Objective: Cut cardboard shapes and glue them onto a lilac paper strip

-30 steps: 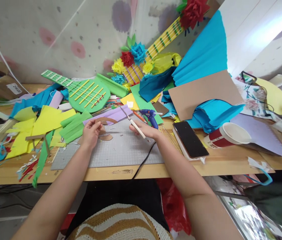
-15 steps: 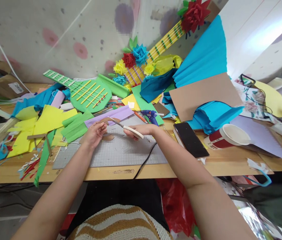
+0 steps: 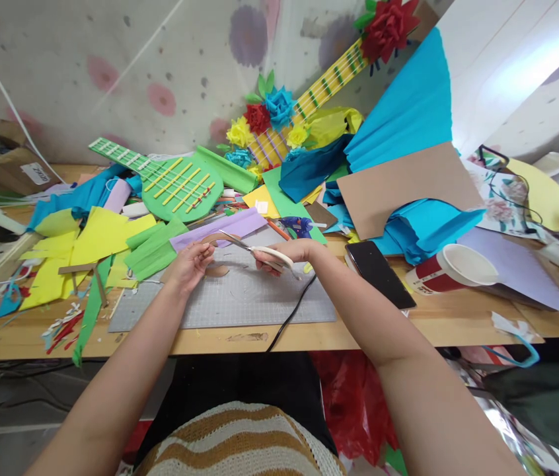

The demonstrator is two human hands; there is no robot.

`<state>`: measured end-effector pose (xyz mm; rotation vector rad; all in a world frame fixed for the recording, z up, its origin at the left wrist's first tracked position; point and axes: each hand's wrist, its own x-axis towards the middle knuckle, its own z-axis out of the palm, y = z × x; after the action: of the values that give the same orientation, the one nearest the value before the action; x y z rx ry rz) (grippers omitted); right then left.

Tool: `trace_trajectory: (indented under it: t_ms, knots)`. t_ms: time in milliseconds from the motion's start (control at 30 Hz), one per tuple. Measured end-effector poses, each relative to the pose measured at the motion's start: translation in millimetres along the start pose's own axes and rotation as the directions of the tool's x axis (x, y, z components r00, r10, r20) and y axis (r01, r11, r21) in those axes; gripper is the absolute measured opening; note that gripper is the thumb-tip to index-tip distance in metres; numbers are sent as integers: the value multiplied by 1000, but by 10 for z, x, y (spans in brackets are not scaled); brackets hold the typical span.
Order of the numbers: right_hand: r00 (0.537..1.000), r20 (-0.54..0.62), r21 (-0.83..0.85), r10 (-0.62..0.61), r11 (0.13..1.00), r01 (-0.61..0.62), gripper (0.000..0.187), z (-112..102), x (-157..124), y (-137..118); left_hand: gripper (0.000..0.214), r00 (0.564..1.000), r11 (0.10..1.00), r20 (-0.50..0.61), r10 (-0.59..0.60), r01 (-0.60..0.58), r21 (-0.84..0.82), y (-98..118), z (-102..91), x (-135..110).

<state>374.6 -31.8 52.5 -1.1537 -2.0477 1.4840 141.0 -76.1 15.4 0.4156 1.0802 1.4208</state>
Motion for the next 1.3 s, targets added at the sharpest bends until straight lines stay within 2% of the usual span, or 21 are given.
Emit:
trace_trajectory:
  t_ms: [200, 267, 333, 400, 500, 600, 700, 800, 1000, 1167, 1300]
  knots:
    - [994, -87, 43, 66, 997, -62, 46, 1, -7, -37, 10, 1000, 1000, 8, -9, 9, -13, -11, -10, 11]
    - [992, 9, 67, 124, 990, -125, 47, -24, 5, -112, 10, 1000, 1000, 10, -8, 9, -14, -11, -9, 6]
    - [970, 150, 93, 190, 974, -205, 46, -51, 13, -187, 10, 1000, 1000, 9, -9, 10, -15, -9, -6, -1]
    - [946, 229, 114, 229, 959, -259, 43, -70, 15, -236, 11, 1000, 1000, 3, -13, 13, -10, -7, -3, -8]
    - [913, 345, 98, 219, 959, -267, 42, -77, 16, -247, 11, 1000, 1000, -9, -24, 24, 13, -2, 1, -15]
    - [879, 447, 67, 169, 973, -222, 46, -79, 23, -225, 9, 999, 999, -21, -35, 36, 17, 2, 8, -20]
    - [884, 439, 57, 160, 977, -205, 46, -87, 33, -214, 8, 999, 999, -30, -43, 43, 6, 2, 15, -25]
    - [870, 465, 15, 164, 981, -193, 48, -90, 40, -210, 9, 998, 999, -31, -51, 51, -6, -3, 18, -24]
    - [854, 511, -30, 100, 995, -99, 59, -58, 47, -217, 8, 998, 998, -32, -55, 55, 10, -15, 20, -24]
    - [885, 439, 15, 156, 983, -180, 49, -44, 47, -244, 7, 999, 999, -28, -47, 48, 24, -20, 8, -14]
    - [882, 455, 25, 118, 989, -145, 46, -59, 44, -206, 6, 999, 999, -23, -45, 45, 25, -16, -4, -2]
